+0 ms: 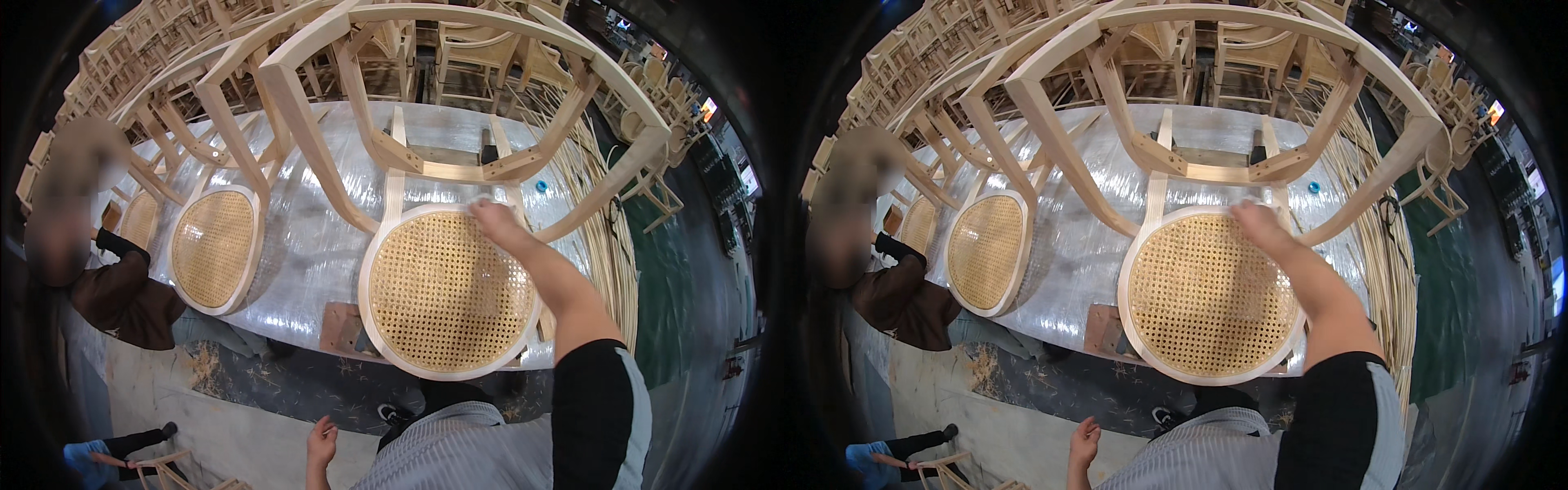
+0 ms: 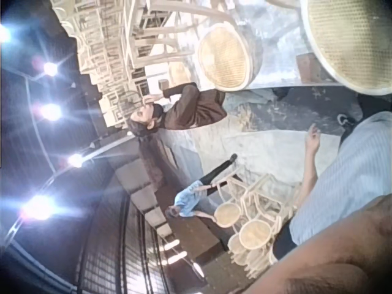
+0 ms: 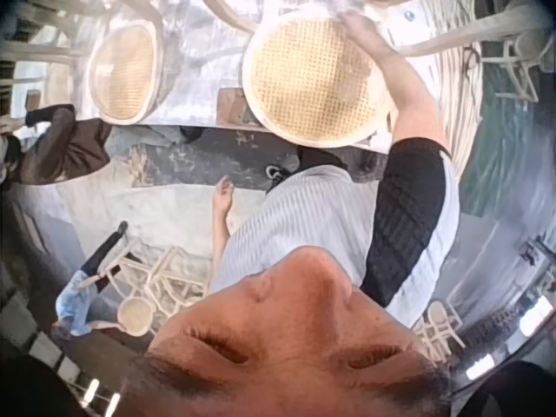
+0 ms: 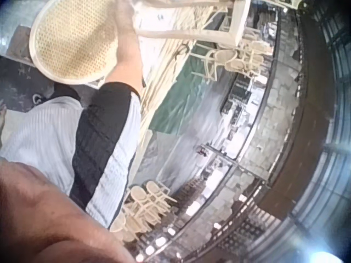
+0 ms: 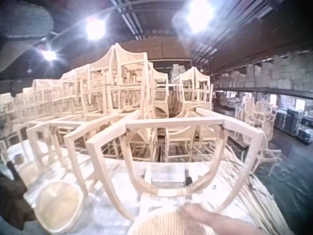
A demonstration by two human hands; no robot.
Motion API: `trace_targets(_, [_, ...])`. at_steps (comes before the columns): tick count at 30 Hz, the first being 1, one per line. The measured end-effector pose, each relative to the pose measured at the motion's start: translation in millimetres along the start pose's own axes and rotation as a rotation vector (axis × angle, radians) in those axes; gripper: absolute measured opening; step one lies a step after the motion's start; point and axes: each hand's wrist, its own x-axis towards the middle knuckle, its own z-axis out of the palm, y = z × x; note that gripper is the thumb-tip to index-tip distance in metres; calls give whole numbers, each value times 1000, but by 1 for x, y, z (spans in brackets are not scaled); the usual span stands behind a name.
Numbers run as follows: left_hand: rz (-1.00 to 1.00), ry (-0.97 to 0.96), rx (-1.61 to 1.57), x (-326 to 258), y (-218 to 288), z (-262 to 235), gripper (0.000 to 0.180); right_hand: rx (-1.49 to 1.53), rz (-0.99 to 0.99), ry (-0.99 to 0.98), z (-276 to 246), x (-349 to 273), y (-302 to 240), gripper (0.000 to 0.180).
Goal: The person secures a woven cane seat into a wooden chair frame using a hammer and a wooden block, tapping around the perimeter to seat the cane. They wipe the seat with a cloth, flip the chair upright, then return it to the workbench and continue tapping the cane edges.
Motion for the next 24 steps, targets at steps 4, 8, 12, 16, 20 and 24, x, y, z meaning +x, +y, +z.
trace_targets(4, [-85, 2, 74, -25, -32, -5, 52, -94, 143, -78, -1, -86, 15, 29])
trace_targets(8, [-184, -48, 92, -60, -71, -4, 52, -49, 263, -65, 12, -187, -12, 31])
trace_targets(12, [-268, -98, 77, -96, -108, -11, 52, 57, 360, -21, 54, -279, -70, 37])
trace_targets(16, [-278, -46, 84, -116, -131, -30, 53, 178, 199, -26, 109, -302, -183, 39])
trace_targets(20, [-241, -55, -134, -95, -125, -37, 51, 418, 196, 6, 119, -275, -250, 26])
trace_targets(24, [142, -247, -359, -47, -69, -7, 77, 862, -111, 206, 102, -228, -357, 18])
